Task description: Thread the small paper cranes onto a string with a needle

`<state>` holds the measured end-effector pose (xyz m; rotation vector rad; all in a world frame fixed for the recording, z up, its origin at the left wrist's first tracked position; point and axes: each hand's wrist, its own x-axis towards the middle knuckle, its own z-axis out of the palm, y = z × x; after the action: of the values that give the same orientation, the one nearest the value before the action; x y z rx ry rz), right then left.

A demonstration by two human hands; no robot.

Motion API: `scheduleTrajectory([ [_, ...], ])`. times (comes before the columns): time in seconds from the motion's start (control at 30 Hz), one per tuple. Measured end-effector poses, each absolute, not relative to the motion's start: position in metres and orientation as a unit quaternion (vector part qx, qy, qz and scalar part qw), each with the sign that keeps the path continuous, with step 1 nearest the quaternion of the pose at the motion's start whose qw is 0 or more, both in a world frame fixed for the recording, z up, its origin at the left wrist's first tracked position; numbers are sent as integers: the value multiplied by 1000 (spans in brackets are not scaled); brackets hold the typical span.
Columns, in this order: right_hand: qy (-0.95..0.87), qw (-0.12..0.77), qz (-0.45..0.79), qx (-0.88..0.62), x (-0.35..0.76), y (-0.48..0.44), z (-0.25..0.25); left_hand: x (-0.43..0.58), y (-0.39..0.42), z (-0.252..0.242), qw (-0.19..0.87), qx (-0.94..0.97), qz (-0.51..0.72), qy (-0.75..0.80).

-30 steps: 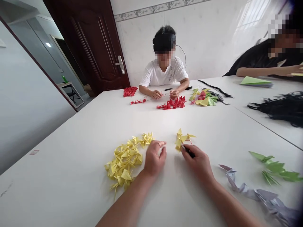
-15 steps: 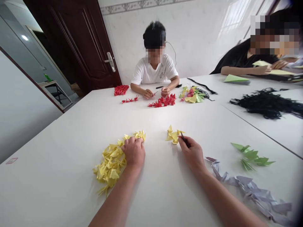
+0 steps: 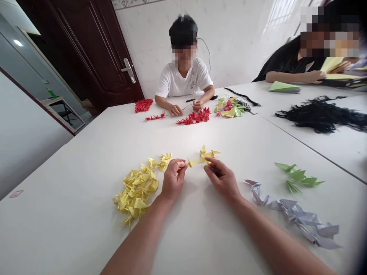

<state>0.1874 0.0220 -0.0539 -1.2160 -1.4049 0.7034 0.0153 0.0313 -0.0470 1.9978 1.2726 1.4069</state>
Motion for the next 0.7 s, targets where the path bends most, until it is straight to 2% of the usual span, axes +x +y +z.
scheduleTrajectory([
  [0.2, -628, 502, 298, -514, 189, 24, -58, 31, 23, -48, 300, 717, 489, 396],
  [0.4, -643, 485, 296, -513, 188, 21, -57, 37, 23, -51, 449, 592, 525, 415],
  [0.7, -663, 469, 318, -490, 185, 16, -50, 35, 28, -56, 408, 553, 587, 428],
])
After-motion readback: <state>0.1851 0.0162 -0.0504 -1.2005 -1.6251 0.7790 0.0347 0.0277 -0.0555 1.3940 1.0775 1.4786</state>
